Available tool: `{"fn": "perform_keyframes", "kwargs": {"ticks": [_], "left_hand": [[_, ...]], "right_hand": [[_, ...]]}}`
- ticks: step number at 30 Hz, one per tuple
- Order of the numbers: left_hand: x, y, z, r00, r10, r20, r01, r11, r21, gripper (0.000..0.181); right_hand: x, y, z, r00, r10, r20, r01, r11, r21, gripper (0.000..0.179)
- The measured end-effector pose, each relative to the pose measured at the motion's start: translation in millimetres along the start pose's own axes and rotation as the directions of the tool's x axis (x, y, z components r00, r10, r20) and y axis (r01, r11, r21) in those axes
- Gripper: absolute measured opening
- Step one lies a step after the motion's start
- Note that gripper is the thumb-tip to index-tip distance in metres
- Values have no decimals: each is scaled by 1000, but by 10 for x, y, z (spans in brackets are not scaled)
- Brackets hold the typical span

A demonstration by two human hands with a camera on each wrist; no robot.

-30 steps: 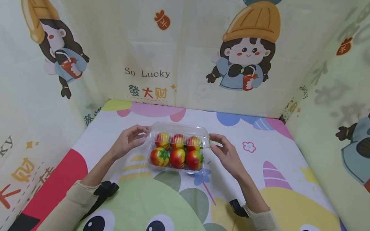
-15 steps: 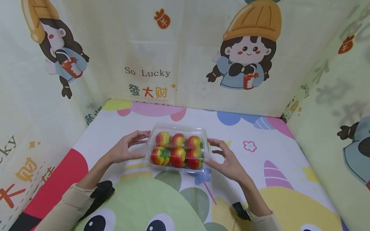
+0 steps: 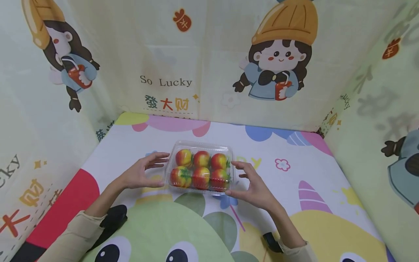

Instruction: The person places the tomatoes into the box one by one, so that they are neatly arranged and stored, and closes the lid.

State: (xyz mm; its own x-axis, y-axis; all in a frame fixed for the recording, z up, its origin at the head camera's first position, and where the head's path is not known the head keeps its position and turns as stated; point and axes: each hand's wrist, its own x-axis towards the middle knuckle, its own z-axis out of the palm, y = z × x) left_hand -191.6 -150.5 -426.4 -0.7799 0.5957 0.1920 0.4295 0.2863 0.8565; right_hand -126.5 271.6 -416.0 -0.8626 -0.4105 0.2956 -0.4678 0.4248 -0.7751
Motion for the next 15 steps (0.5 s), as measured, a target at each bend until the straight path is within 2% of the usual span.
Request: {"fn": "perform_keyframes", "kwargs": {"ticks": [15], "left_hand": [[-7, -64, 28, 999, -44, 31, 42, 997, 58, 94]], "right_hand": [[-2, 51, 85, 1000, -23, -5, 22, 998, -55, 92]]}}
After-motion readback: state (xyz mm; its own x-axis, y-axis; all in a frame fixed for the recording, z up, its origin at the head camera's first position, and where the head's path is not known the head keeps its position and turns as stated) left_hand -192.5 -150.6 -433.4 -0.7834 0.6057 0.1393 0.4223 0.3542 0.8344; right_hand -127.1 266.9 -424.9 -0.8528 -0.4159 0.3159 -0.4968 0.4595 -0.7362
